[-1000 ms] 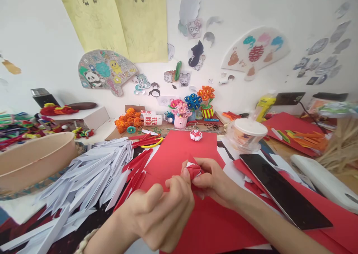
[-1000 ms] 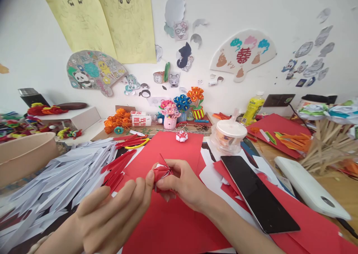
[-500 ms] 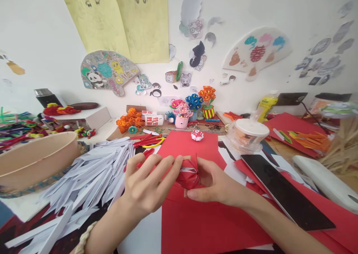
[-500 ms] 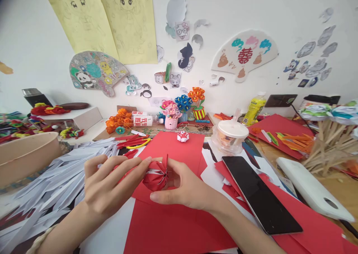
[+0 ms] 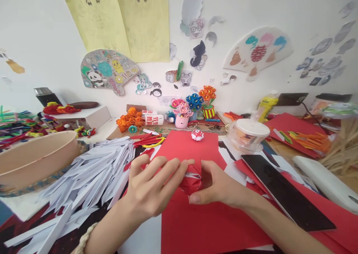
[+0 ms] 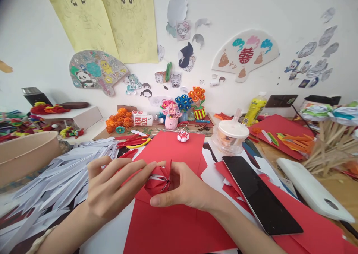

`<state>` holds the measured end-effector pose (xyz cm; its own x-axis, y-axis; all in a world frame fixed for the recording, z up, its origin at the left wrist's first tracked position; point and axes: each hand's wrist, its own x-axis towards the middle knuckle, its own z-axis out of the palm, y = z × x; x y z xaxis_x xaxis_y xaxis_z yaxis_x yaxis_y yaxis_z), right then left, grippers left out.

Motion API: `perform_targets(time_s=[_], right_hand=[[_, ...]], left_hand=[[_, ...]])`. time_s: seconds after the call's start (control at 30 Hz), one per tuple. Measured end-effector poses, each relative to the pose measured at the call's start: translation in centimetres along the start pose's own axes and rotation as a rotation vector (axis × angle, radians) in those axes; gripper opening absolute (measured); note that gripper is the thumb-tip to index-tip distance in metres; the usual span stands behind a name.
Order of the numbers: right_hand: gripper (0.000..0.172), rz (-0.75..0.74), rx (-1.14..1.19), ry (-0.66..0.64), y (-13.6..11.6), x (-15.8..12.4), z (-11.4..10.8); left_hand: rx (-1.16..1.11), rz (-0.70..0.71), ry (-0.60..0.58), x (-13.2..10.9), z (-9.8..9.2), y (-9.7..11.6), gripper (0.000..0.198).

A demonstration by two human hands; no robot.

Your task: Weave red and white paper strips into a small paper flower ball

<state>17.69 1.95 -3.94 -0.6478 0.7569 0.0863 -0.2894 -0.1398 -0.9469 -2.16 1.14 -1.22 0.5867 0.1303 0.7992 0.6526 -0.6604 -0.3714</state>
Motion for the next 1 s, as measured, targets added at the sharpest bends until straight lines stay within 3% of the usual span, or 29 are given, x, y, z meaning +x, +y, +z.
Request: perform_targets(time_s=[0.13, 0.27, 0.43, 0.53, 0.7, 0.77, 0.83, 0.9, 1.0], right_hand=[[0.029, -0.061, -0.011, 0.035, 0.1, 0.0, 0.4], [0.022, -0.142, -0.184, 0.086, -0.3, 0.1, 0.7], [0.021, -0.237, -0.426, 0.209, -0.6, -0.1, 0.9], [0.021, -0.286, -0.513, 0.255, -0.7, -0.3, 1.1], [0.021, -0.322, -0.59, 0.293, -0.7, -0.3, 1.1], [0.018, -0.313, -0.59, 0.279, -0.7, -0.2, 1.2], [0.015, -0.3, -0.569, 0.248, -0.7, -0.2, 1.2], [0.019, -0.286, -0.545, 0.217, -0.7, -0.1, 1.3], [0.028, -0.255, -0.54, 0.178, -0.7, -0.2, 1.4]], left_hand=[[0.009, 0.088, -0.018, -0.2, -0.6, -0.1, 0.032], [0.038, 0.13, 0.001, -0.2, -0.9, -0.1, 0.03], [0.054, -0.049, 0.053, 0.2, -0.4, 0.4, 0.013], [-0.037, -0.163, 0.005, 0.7, 0.1, 0.7, 0.012], [-0.085, -0.239, 0.046, 0.7, 0.4, 0.9, 0.006], [0.015, -0.141, 0.097, 0.4, 0.2, 0.7, 0.006], [0.1, 0.032, 0.111, 0.3, -0.1, 0.4, 0.019], [0.157, 0.186, 0.085, 0.3, -0.5, 0.2, 0.031], [0.212, 0.342, 0.029, 0.6, -1.0, -0.1, 0.028]])
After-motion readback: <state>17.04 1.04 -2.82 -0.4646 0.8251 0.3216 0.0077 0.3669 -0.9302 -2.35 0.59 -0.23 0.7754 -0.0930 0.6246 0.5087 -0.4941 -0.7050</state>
